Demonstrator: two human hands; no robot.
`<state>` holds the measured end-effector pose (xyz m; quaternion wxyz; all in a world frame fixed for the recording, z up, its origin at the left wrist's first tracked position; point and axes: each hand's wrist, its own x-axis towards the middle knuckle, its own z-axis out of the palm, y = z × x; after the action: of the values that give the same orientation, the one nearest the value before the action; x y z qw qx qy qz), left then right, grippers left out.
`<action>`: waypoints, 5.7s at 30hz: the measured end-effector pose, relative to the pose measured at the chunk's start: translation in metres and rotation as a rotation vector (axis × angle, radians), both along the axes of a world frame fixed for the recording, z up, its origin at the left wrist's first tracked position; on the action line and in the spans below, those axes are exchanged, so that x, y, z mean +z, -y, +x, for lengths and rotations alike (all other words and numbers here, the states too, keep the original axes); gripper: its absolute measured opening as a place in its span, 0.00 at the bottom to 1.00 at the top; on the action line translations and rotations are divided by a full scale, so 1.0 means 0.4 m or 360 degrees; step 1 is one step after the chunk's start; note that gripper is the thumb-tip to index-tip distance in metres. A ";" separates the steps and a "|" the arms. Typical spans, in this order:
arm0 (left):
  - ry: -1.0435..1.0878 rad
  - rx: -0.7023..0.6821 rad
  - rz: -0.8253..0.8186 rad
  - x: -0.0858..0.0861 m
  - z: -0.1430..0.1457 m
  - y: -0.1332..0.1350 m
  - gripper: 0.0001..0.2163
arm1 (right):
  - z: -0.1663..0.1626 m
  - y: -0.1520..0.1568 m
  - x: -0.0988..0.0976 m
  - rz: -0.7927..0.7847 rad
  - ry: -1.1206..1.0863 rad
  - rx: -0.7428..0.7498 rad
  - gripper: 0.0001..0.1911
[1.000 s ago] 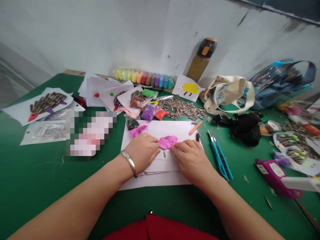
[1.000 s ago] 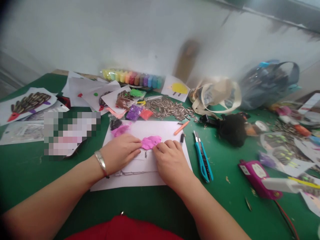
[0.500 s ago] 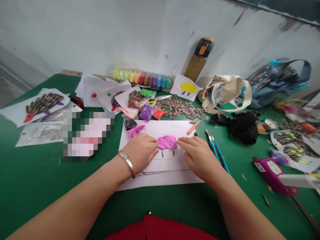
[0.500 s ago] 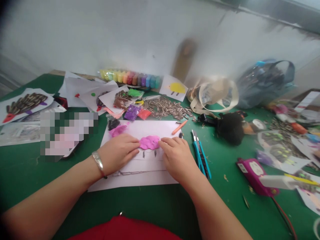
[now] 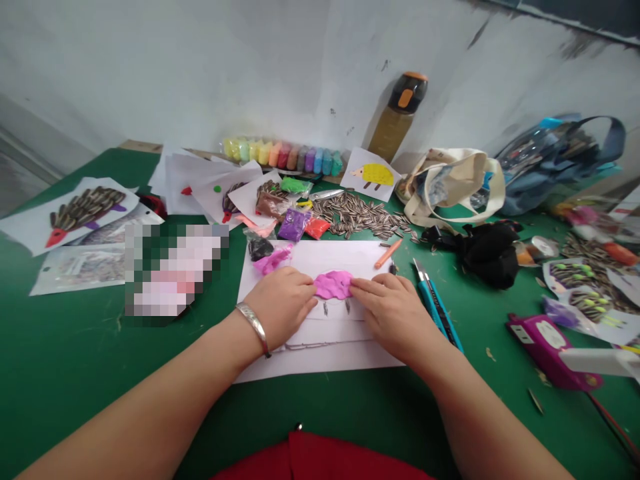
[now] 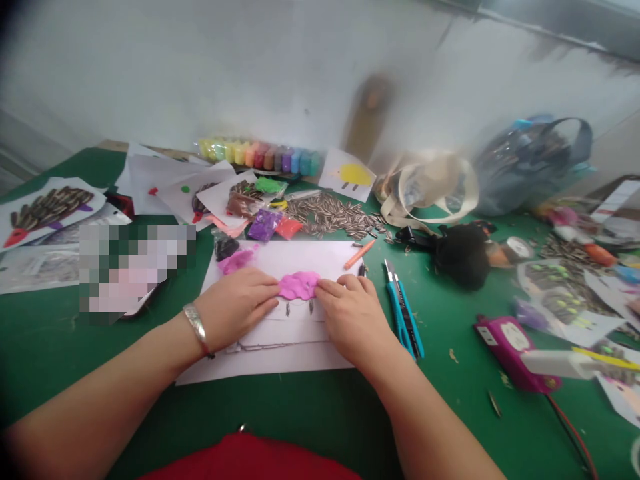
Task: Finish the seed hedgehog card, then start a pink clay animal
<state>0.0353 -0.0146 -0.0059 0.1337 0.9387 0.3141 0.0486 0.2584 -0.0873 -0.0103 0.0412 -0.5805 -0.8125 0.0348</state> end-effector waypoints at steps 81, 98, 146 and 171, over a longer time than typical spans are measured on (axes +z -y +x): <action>-0.0013 0.0021 -0.0009 -0.004 0.003 0.003 0.11 | -0.003 0.009 0.013 -0.0026 0.0109 -0.0003 0.19; -0.0028 0.0019 -0.0006 -0.002 0.003 0.004 0.11 | 0.005 0.018 0.027 -0.0070 0.0062 0.0051 0.22; -0.0037 0.0007 0.0028 -0.007 0.005 0.005 0.12 | -0.046 0.010 -0.014 -0.0048 0.0025 0.0018 0.32; -0.0044 -0.0006 0.0044 -0.006 0.006 0.005 0.12 | -0.037 0.018 -0.001 -0.0106 -0.0034 0.0020 0.33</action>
<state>0.0377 -0.0166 -0.0082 0.1166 0.9416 0.3133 0.0397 0.2437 -0.0944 -0.0108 0.0302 -0.5759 -0.8141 0.0684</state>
